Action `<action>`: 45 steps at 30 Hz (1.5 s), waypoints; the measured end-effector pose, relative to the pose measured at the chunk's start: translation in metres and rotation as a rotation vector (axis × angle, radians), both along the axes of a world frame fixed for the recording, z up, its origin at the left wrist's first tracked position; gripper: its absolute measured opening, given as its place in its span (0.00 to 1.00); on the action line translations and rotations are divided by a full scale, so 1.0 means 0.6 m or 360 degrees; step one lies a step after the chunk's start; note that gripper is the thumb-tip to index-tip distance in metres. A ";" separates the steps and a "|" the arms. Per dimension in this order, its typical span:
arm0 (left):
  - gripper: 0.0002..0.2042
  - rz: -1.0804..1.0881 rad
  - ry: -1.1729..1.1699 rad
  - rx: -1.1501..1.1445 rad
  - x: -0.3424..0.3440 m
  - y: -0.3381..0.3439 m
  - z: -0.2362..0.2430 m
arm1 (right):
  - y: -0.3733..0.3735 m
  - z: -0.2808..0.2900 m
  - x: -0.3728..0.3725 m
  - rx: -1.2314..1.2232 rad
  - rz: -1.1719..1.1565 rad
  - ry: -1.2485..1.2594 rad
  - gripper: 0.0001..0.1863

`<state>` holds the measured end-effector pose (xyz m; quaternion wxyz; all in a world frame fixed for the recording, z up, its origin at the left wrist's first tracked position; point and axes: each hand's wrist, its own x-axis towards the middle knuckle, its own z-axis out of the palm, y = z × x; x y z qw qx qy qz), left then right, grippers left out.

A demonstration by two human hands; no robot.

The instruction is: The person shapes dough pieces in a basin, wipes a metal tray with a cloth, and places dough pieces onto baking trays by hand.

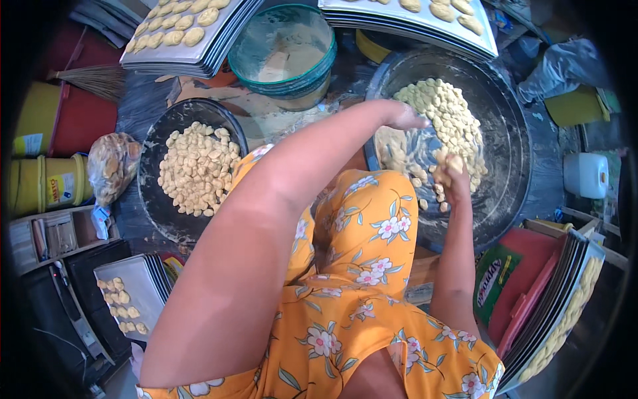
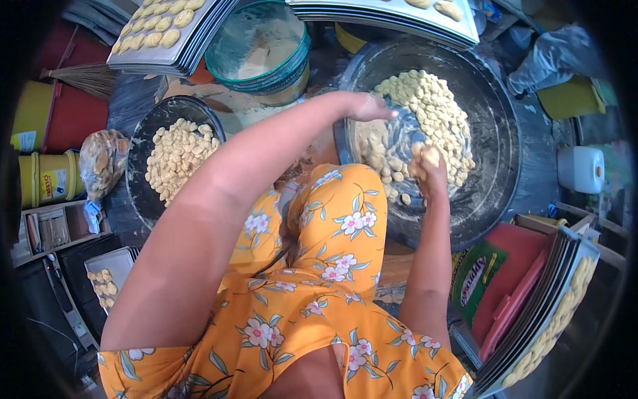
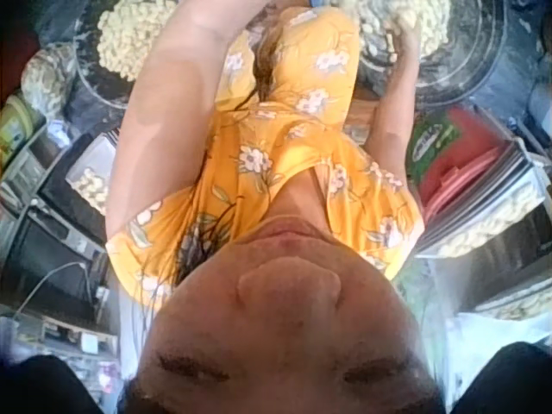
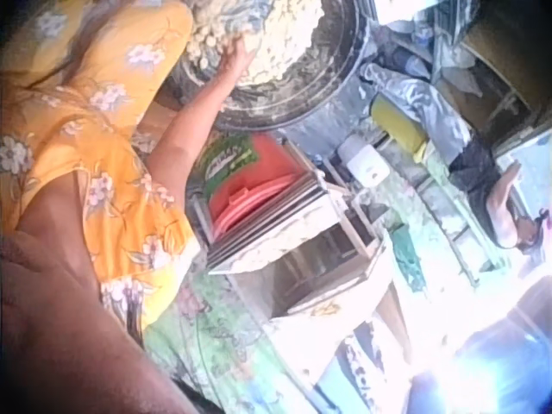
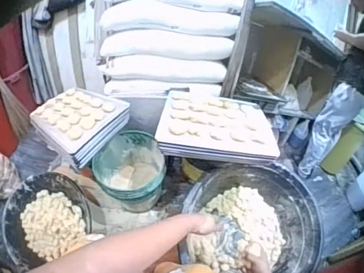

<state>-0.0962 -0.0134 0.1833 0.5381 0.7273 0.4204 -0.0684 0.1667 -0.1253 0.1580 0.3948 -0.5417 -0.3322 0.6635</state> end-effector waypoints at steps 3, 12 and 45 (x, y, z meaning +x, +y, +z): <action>0.36 0.0954 -0.0504 -0.0310 0.053 -0.101 0.114 | 0.015 0.145 -0.080 0.0260 0.0029 -0.0041 0.21; 0.21 0.1666 -0.2891 -0.1168 -0.100 -0.228 0.142 | -0.059 0.290 -0.357 0.1564 0.0852 -0.1163 0.34; 0.23 0.1021 -0.0327 -0.0027 0.042 0.021 0.079 | -0.112 0.004 -0.106 0.0210 0.1712 -0.1625 0.30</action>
